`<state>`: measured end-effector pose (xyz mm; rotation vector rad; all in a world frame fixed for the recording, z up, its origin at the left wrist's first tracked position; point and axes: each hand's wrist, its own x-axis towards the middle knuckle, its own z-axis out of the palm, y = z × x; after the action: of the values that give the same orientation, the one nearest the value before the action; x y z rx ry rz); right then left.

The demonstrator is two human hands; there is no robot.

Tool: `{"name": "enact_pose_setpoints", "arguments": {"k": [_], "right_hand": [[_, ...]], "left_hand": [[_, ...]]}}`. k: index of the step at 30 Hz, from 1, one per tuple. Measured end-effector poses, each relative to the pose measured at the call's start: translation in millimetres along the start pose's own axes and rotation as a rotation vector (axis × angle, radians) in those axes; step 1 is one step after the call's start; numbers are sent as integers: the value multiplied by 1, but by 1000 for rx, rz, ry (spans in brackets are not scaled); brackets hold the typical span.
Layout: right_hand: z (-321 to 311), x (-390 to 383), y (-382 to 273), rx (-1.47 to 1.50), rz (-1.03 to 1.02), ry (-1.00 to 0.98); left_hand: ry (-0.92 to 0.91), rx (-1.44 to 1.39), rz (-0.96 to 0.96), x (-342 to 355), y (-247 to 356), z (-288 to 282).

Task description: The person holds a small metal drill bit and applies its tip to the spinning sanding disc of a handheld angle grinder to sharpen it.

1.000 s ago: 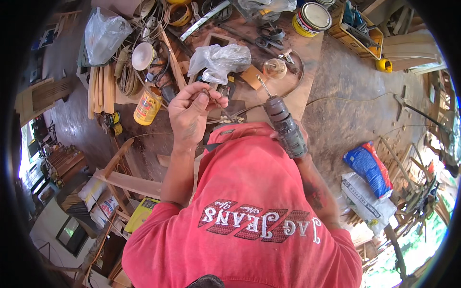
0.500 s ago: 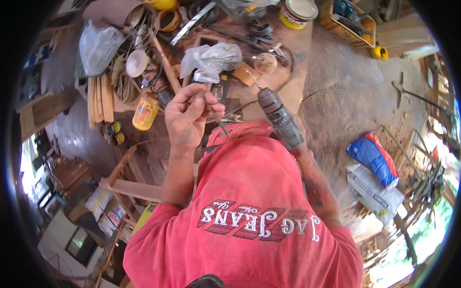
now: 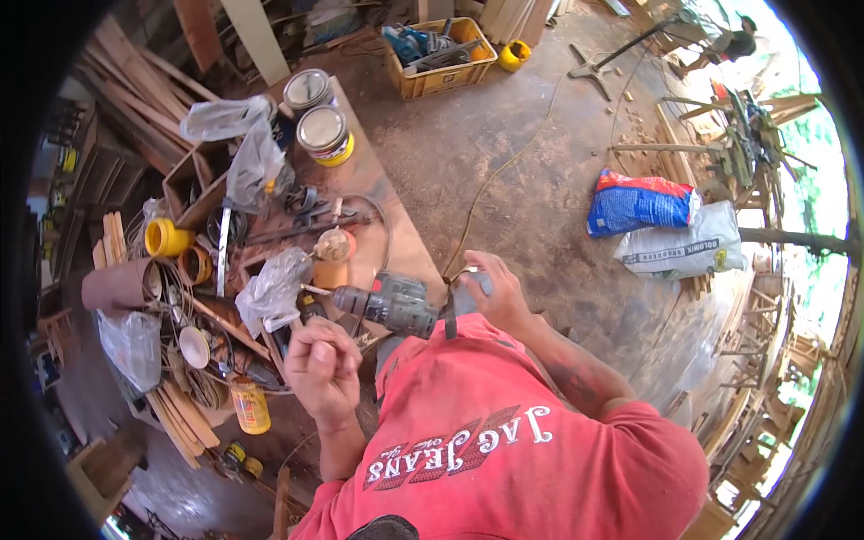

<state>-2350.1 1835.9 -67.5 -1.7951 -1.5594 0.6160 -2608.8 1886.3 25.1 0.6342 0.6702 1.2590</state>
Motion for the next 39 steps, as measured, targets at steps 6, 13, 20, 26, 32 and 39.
{"name": "enact_pose_setpoints", "arguments": {"k": [6, 13, 20, 26, 32, 39], "right_hand": [[-67, 2, -35, 331, -186, -134], [-129, -13, 16, 625, -157, -395], [-249, -35, 105, 655, 69, -80], [-344, -91, 160, 497, 317, 281], [-366, -130, 193, 639, 530, 803], [-417, -145, 250, 196, 628, 1128]], "left_hand": [[-32, 3, -273, -12, -48, 74], [4, -40, -395, -5, -124, 166], [-285, 162, -276, 31, -238, 298], [-708, 148, -526, 45, -313, 402], [-1040, 418, -736, 31, -387, 474], [-1273, 639, -802, 34, -479, 554]]}}
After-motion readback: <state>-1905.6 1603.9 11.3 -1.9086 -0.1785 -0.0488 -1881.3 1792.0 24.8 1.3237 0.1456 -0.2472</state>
